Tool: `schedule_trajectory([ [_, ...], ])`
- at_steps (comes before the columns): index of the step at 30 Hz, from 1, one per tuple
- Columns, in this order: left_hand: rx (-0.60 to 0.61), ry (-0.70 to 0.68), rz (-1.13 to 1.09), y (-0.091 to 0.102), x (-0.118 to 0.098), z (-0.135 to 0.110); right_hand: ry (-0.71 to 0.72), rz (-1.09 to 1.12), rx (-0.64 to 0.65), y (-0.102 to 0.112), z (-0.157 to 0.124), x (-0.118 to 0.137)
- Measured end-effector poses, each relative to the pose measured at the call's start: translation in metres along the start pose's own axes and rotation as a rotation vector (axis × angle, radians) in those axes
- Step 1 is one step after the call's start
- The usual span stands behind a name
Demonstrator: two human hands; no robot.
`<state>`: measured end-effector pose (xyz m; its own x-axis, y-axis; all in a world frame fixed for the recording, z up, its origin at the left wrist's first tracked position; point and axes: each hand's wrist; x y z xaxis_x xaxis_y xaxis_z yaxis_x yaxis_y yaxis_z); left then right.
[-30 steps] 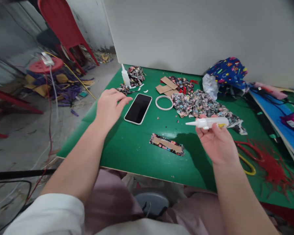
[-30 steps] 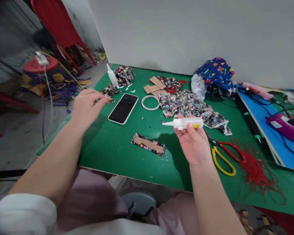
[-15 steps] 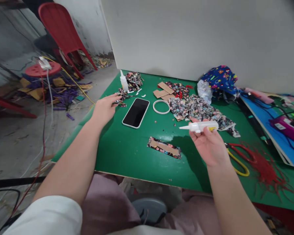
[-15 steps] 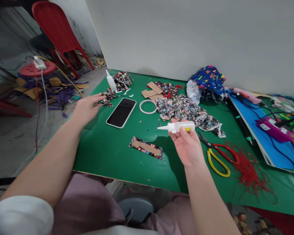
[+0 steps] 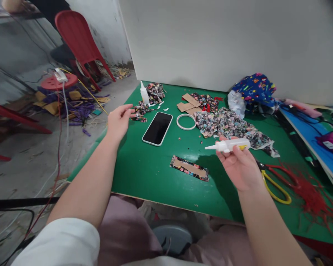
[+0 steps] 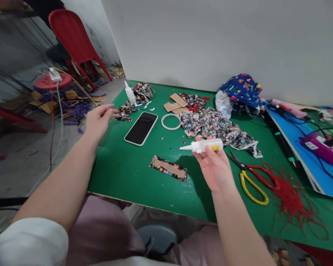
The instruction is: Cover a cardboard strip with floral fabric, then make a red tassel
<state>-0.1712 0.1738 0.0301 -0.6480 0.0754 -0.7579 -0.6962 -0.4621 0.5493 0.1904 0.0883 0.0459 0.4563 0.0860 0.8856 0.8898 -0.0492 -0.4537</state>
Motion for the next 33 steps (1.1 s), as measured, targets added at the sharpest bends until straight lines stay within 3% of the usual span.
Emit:
schedule_trajectory([
  [2, 0.018, 0.003, 0.072, 0.000, 0.004, 0.001, -0.008, 0.004, -0.010, 0.000, 0.001, 0.000],
  [7, 0.248, -0.064, 0.360, 0.001, 0.008, 0.000, -0.034, -0.014, -0.032, 0.000, 0.001, -0.002],
  [12, 0.354, -0.139, 0.500, 0.007, 0.004, -0.003, -0.043, -0.006, -0.053, -0.002, 0.001, -0.001],
  [14, 0.353, -0.124, 0.508, 0.011, 0.001, -0.005, -0.046, -0.009, -0.055, -0.001, 0.001, -0.001],
  [19, 0.154, -0.042, 0.435, 0.022, -0.002, -0.004, -0.043, -0.034, -0.049, 0.000, 0.001, -0.001],
  [22, 0.104, -0.030, 0.422, 0.024, -0.001, -0.002, -0.045, -0.028, -0.050, 0.000, 0.001, 0.000],
  [33, 0.317, 0.012, 0.677, 0.012, 0.005, 0.000, -0.048, -0.045, -0.049, 0.000, 0.002, -0.003],
])
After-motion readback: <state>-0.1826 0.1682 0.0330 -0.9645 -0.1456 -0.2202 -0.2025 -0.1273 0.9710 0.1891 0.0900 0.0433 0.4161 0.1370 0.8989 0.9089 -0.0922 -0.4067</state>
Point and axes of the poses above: each hand's wrist, its own z-axis towards the middle knuckle, its own y-axis out of the back of the hand, x = y × z, and after that the axes turned 7 degrees about -z, right-handed
